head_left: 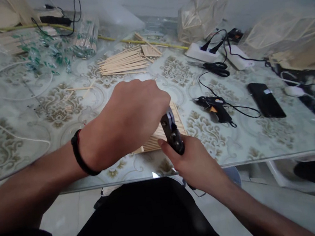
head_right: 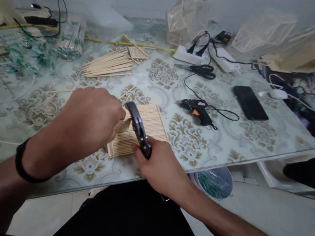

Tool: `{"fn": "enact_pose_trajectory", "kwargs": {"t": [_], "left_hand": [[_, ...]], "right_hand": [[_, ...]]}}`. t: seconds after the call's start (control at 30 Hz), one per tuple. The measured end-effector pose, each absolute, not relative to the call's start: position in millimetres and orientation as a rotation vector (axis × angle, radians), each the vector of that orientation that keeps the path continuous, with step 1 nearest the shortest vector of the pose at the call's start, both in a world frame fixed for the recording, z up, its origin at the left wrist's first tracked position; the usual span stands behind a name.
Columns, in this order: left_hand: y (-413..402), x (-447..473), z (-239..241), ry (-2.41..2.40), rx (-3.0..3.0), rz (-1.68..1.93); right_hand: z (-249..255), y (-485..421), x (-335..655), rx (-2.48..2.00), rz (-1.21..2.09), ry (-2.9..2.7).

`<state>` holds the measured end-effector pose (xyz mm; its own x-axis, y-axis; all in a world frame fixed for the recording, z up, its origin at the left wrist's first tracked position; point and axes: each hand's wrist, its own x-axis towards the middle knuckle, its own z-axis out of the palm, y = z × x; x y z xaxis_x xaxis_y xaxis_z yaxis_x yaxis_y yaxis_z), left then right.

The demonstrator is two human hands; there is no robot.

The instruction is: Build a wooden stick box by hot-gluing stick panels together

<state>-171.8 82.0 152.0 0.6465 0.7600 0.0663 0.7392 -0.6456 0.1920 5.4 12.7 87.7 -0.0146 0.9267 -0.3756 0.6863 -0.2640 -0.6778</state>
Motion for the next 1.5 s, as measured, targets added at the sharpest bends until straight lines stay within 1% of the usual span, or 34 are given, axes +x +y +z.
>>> {"fn": "enact_pose_trajectory", "kwargs": {"t": [0.07,0.2,0.3,0.47,0.73,0.83,0.97,1.17,1.27,1.5], "left_hand": [[83,-173,151,1.257,2.784,0.153],[91,-174,142,1.312,2.882,-0.117],[93,-174,139,1.341,2.898,-0.127],[93,-171,148,1.356,2.835,-0.26],[93,-164,156,1.419,2.706,-0.404],[95,-164,153,1.401,2.722,-0.365],[100,-173,148,1.38,2.708,-0.227],[104,-199,144,1.237,2.612,0.207],[102,-213,139,1.232,2.457,0.345],[72,-245,99,1.063,2.08,0.415]], "right_hand": [[85,16,11,-2.015,1.152,-1.603],[89,24,32,-1.974,1.267,-1.338],[98,29,43,-1.833,1.274,-1.26],[106,43,33,-1.651,1.226,-1.393],[91,66,22,-1.52,1.124,-1.561],[87,70,23,-1.486,1.13,-1.594],[87,72,25,-1.474,1.125,-1.621],[95,78,48,-1.54,1.068,-1.443],[92,95,68,-1.618,1.004,-1.353],[70,160,84,-1.907,0.919,-1.529]]}}
